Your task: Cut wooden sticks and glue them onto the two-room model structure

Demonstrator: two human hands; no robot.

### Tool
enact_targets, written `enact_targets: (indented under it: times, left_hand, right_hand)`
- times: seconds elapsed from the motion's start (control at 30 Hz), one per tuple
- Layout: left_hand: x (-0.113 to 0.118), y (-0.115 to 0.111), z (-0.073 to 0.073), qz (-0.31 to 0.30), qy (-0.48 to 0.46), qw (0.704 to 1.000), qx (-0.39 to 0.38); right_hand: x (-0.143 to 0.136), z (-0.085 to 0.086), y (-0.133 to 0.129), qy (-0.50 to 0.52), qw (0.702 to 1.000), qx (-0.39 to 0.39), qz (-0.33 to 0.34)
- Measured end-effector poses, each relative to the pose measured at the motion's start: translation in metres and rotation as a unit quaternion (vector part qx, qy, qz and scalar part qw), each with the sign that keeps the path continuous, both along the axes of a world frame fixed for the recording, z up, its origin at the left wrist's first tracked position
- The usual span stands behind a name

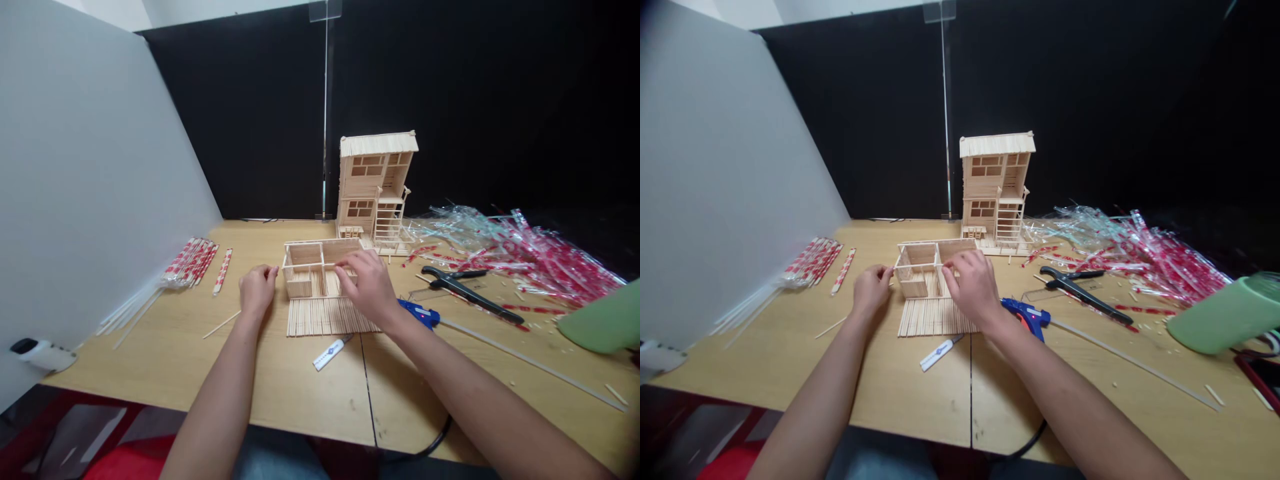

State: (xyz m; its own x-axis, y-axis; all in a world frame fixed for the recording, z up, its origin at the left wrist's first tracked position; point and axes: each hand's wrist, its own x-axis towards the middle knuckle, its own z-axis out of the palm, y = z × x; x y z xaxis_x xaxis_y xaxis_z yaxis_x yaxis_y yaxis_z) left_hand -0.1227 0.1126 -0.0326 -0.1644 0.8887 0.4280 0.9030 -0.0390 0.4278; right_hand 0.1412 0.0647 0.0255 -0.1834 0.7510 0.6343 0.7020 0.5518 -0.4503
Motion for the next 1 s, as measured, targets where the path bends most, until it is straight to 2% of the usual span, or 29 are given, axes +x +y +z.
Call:
enact_targets:
  times: [0.1, 0.2, 0.4, 0.53, 0.67, 0.73, 0.9, 1.0]
  left_hand:
    - [0.003, -0.001, 0.001, -0.011, 0.0, 1.0, 0.016]
    - [0.003, -0.002, 0.003, -0.014, -0.004, 1.0, 0.023]
    - [0.002, -0.003, 0.007, -0.014, -0.012, 0.999, 0.033]
    - [0.001, -0.003, 0.009, -0.005, -0.011, 0.999, 0.033]
    - [0.001, -0.003, 0.009, -0.003, -0.031, 0.999, 0.037]
    - [0.001, -0.002, 0.008, -0.004, -0.044, 0.998, 0.042]
    - [0.006, -0.001, 0.006, -0.015, -0.056, 0.998, 0.04]
    - [0.008, -0.001, 0.005, -0.018, -0.055, 0.998, 0.034]
  right_hand:
    - [-0.008, 0.013, 0.022, -0.053, 0.994, -0.07, -0.06]
    - [-0.019, 0.018, 0.039, -0.074, 0.988, -0.114, -0.07]
    - [-0.029, 0.02, 0.047, -0.042, 0.993, -0.102, -0.051]
    - [-0.013, 0.036, 0.032, 0.024, 0.997, -0.067, -0.019]
    - [0.038, 0.05, 0.015, 0.138, 0.99, -0.018, -0.025]
    - [0.076, 0.049, 0.009, 0.204, 0.977, 0.014, -0.064]
    - [0.175, 0.027, -0.005, 0.223, 0.946, 0.036, -0.233]
    - [0.211, 0.014, -0.018, 0.179, 0.934, 0.045, -0.307]
